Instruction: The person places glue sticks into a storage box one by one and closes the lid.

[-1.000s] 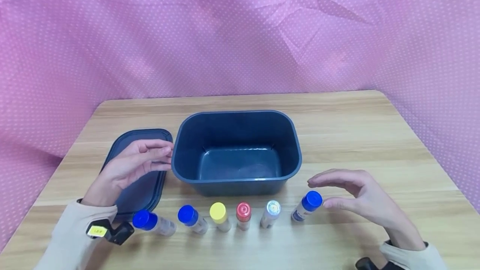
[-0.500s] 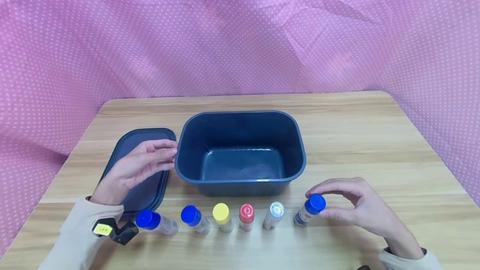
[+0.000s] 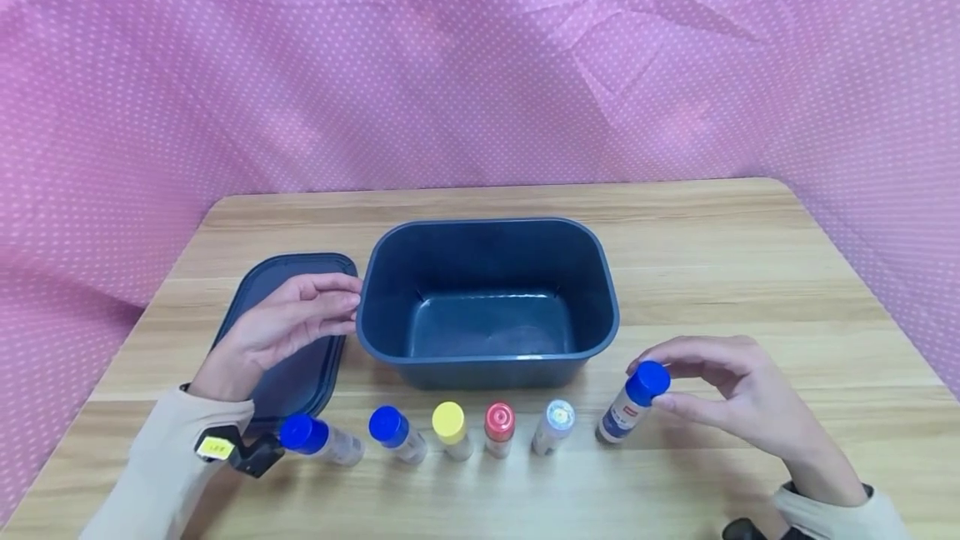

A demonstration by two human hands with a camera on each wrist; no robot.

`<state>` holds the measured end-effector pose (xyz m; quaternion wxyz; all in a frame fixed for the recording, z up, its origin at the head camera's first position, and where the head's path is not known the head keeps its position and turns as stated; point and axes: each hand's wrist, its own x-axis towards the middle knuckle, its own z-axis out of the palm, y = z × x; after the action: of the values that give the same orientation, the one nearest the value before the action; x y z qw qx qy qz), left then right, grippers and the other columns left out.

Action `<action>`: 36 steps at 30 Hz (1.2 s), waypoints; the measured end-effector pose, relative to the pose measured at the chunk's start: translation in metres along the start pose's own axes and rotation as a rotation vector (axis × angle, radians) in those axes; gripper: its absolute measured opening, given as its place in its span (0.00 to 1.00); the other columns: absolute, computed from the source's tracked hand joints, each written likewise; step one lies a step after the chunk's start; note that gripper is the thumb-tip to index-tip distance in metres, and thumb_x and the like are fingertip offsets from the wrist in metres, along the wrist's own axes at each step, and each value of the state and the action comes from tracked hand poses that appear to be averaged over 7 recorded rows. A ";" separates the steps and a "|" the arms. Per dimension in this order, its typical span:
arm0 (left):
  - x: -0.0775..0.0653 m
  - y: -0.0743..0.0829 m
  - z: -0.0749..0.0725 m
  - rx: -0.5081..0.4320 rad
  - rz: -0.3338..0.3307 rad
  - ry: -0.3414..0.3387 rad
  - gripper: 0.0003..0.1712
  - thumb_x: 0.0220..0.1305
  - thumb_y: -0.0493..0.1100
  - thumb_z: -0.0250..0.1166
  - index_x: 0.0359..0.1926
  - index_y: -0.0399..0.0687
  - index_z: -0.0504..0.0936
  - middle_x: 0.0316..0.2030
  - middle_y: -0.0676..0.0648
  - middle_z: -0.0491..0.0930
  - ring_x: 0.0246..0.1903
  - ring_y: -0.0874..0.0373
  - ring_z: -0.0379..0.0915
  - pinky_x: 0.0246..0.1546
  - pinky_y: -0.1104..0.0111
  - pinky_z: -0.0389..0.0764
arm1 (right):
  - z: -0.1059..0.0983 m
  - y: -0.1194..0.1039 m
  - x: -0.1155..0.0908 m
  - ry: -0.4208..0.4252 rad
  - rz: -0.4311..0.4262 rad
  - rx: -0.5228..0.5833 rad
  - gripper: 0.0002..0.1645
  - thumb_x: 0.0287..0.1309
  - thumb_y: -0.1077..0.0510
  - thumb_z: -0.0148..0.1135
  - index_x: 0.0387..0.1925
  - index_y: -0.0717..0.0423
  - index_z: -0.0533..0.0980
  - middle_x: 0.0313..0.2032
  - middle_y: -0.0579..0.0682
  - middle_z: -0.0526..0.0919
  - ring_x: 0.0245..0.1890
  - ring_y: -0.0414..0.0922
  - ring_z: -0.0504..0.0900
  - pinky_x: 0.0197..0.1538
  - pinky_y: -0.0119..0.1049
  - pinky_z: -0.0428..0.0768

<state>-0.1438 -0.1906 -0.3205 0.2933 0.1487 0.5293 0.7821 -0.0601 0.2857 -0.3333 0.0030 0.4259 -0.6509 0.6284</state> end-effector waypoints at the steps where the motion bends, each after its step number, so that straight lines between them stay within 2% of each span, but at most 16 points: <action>1: 0.001 0.000 0.000 -0.002 -0.004 0.001 0.13 0.68 0.28 0.55 0.45 0.41 0.83 0.40 0.44 0.85 0.40 0.55 0.83 0.46 0.64 0.82 | -0.001 -0.002 0.001 0.010 0.000 -0.013 0.29 0.38 0.87 0.63 0.49 0.81 0.72 0.47 0.63 0.82 0.50 0.47 0.81 0.54 0.31 0.78; 7: 0.003 -0.001 0.000 -0.032 -0.041 0.017 0.12 0.68 0.29 0.55 0.45 0.41 0.83 0.40 0.44 0.84 0.40 0.55 0.83 0.46 0.64 0.82 | -0.008 -0.015 0.010 0.102 0.054 -0.086 0.29 0.36 0.88 0.62 0.47 0.81 0.73 0.45 0.62 0.83 0.48 0.46 0.82 0.53 0.28 0.78; 13: 0.003 -0.002 0.000 -0.017 -0.038 0.027 0.12 0.68 0.29 0.55 0.45 0.42 0.83 0.40 0.44 0.84 0.40 0.56 0.83 0.45 0.64 0.82 | -0.019 -0.026 0.024 0.156 0.027 -0.066 0.24 0.39 0.88 0.61 0.45 0.84 0.73 0.43 0.65 0.83 0.45 0.49 0.83 0.51 0.29 0.79; 17: 0.004 -0.002 0.000 -0.004 -0.034 0.037 0.12 0.69 0.29 0.55 0.45 0.42 0.83 0.40 0.44 0.84 0.39 0.56 0.83 0.45 0.64 0.82 | -0.022 -0.036 0.032 0.237 0.052 -0.092 0.22 0.41 0.88 0.60 0.44 0.84 0.73 0.41 0.64 0.84 0.42 0.49 0.84 0.47 0.29 0.81; 22: 0.003 -0.002 0.000 0.000 -0.028 0.043 0.12 0.69 0.29 0.55 0.45 0.42 0.83 0.39 0.44 0.84 0.39 0.56 0.83 0.44 0.65 0.83 | -0.023 -0.045 0.042 0.347 0.064 -0.072 0.21 0.42 0.89 0.57 0.43 0.86 0.72 0.40 0.66 0.83 0.38 0.51 0.85 0.42 0.30 0.83; 26: 0.002 -0.001 0.000 -0.013 -0.018 0.030 0.11 0.69 0.29 0.55 0.46 0.41 0.83 0.39 0.44 0.84 0.39 0.56 0.83 0.45 0.65 0.82 | -0.023 -0.049 0.050 0.422 0.097 -0.074 0.21 0.43 0.89 0.55 0.44 0.85 0.72 0.40 0.64 0.84 0.35 0.49 0.86 0.40 0.30 0.83; 32: 0.003 -0.003 0.000 -0.050 -0.013 0.004 0.11 0.69 0.30 0.55 0.46 0.40 0.82 0.40 0.44 0.84 0.40 0.56 0.83 0.45 0.66 0.82 | -0.024 -0.047 0.059 0.437 0.062 -0.090 0.22 0.39 0.90 0.58 0.42 0.85 0.73 0.37 0.63 0.85 0.33 0.48 0.86 0.37 0.29 0.83; 36: 0.003 -0.004 0.000 -0.067 -0.013 -0.004 0.11 0.69 0.29 0.55 0.46 0.40 0.82 0.40 0.44 0.84 0.40 0.56 0.83 0.46 0.66 0.82 | -0.024 -0.047 0.063 0.443 0.068 -0.119 0.23 0.37 0.90 0.59 0.42 0.85 0.74 0.36 0.60 0.86 0.32 0.46 0.86 0.35 0.28 0.83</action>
<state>-0.1450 -0.1874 -0.3239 0.3043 0.1370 0.5031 0.7972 -0.0866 0.2783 -0.2562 0.1496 0.2544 -0.6843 0.6668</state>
